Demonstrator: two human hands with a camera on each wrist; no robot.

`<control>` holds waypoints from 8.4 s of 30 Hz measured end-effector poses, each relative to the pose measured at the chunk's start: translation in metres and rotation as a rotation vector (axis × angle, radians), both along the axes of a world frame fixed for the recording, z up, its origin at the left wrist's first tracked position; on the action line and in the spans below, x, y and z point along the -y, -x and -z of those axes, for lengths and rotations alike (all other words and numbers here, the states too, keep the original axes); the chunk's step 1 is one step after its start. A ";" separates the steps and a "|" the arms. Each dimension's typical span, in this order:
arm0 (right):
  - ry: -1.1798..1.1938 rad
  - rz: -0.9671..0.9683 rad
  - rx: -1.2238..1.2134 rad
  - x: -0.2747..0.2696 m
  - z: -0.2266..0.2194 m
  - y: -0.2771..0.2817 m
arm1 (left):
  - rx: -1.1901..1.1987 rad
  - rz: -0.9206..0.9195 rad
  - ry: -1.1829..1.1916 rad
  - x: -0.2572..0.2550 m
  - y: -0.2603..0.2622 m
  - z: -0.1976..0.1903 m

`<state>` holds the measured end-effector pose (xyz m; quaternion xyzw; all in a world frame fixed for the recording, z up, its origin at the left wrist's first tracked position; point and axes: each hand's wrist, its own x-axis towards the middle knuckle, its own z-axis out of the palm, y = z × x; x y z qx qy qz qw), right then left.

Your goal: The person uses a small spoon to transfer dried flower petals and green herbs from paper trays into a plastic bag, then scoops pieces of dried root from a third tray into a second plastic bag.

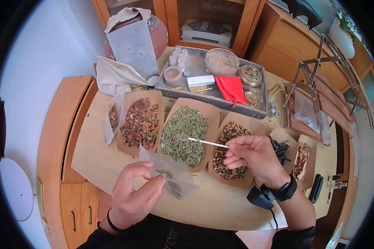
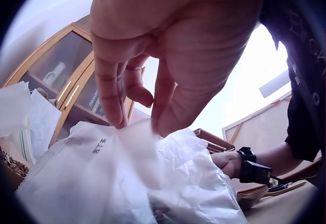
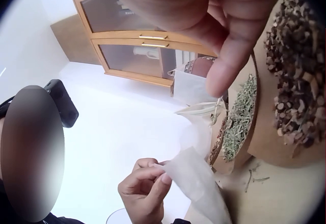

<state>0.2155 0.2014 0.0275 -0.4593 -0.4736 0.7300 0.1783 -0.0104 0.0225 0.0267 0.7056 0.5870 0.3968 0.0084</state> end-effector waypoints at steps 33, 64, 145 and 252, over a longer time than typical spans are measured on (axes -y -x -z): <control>-0.906 -0.217 0.448 -0.022 -0.024 0.006 | -0.006 -0.011 -0.032 0.001 0.000 0.002; -0.046 -0.142 0.069 -0.032 -0.018 0.002 | 0.011 -0.044 0.020 -0.001 -0.006 -0.003; -0.039 -0.231 0.126 -0.044 0.014 0.020 | 0.006 0.004 -0.010 0.003 -0.002 -0.001; -0.006 -0.179 0.049 -0.042 -0.004 0.005 | -0.042 -0.023 0.002 0.000 -0.005 -0.003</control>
